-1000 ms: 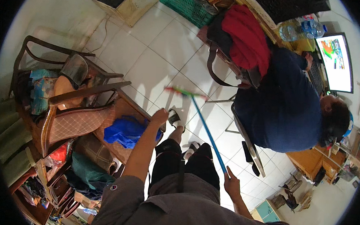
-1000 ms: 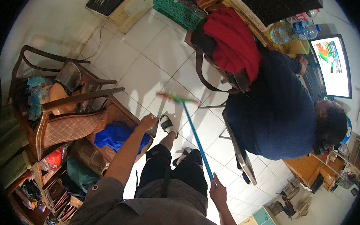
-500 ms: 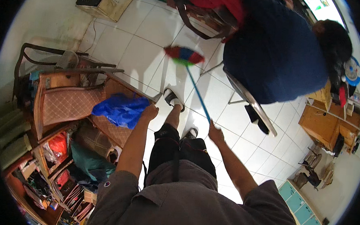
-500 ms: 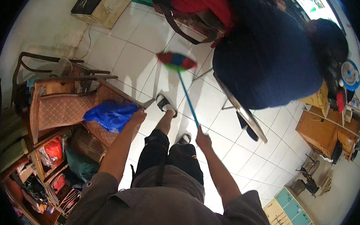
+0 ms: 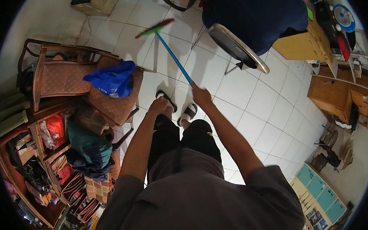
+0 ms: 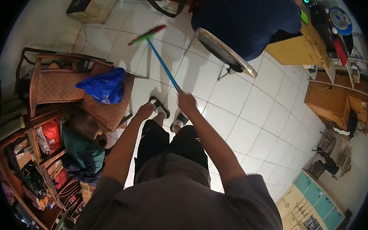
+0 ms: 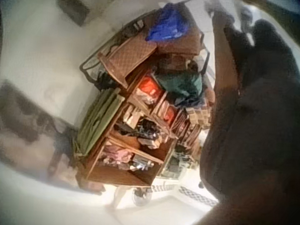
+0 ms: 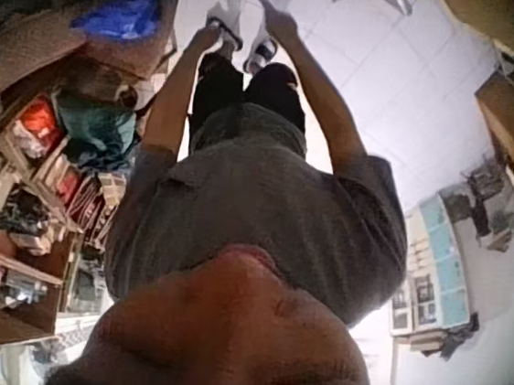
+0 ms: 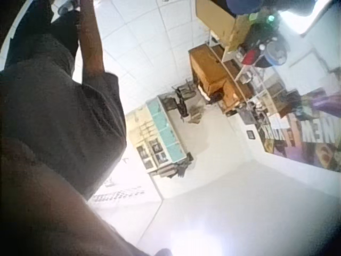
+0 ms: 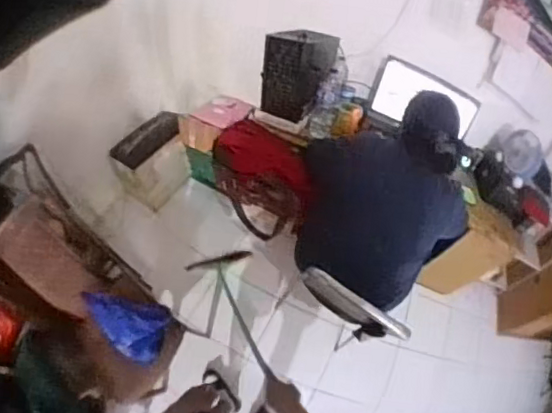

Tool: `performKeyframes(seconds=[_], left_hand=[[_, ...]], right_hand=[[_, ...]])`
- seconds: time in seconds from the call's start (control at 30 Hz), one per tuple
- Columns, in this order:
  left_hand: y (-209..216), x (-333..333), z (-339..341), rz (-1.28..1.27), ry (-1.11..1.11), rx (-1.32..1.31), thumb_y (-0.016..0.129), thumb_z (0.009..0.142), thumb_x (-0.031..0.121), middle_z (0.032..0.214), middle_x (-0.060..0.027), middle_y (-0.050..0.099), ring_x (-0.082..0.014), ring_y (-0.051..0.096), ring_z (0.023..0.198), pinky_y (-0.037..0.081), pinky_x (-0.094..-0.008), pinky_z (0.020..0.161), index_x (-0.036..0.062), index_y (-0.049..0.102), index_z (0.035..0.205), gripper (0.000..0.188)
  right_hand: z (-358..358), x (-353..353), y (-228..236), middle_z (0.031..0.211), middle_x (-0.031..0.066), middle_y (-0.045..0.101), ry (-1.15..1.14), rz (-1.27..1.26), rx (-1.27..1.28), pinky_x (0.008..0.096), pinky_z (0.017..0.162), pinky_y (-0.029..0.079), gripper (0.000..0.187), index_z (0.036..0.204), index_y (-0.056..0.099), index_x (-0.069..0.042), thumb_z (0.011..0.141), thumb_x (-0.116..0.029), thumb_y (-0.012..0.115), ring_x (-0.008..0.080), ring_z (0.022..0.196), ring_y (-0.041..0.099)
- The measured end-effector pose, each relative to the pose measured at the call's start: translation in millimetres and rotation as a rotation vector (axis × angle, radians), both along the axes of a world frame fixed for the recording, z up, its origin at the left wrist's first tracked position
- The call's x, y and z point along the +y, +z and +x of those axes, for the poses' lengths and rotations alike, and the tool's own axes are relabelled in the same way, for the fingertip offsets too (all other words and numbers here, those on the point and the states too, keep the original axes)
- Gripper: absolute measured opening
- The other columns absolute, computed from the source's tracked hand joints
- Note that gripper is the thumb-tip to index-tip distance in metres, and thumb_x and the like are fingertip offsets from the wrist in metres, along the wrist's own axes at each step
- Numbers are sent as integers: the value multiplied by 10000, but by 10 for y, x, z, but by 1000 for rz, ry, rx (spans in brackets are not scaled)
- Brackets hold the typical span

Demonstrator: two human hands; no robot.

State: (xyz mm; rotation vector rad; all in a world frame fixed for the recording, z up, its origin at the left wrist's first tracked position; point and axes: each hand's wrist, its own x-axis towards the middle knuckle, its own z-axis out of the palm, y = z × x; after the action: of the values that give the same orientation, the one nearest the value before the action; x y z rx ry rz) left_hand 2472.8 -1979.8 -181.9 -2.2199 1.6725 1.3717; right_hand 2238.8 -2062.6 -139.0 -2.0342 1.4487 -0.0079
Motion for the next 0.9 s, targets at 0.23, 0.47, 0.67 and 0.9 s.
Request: performKeyframes(seconds=[0.23,0.47,0.67,0.9], left_hand=[[285,471,-512,62,78,144,441,834,325,921,-193,581,-340,545,903,429,-414,771,0,539,945,358],[396,1132,-377,55,115,156,456,824,358,881,-196,593,-336,562,859,430,-399,771,-2,527,935,383],[446,1941,-108,-15,161,191,455,815,344,930,-198,589,-329,549,919,418,-397,813,-1,540,942,377],[233,3604,427,98,205,105,436,808,360,1014,-234,560,-344,534,973,418,-424,837,-21,522,986,429]], right_hand=[[885,-761,-459,868,188,607,-168,221,58,416,709,491,495,1255,389,-104,762,-120,428,324,777,602],[-608,1633,-723,679,200,580,47,197,227,446,558,480,581,1310,264,-145,776,-169,494,364,634,593],[-1399,3698,288,683,255,578,34,371,369,505,564,469,506,1304,244,-97,827,-166,396,404,626,586],[-459,4181,1015,589,184,571,138,80,220,469,491,459,463,1262,341,-63,829,-194,440,366,513,562]])
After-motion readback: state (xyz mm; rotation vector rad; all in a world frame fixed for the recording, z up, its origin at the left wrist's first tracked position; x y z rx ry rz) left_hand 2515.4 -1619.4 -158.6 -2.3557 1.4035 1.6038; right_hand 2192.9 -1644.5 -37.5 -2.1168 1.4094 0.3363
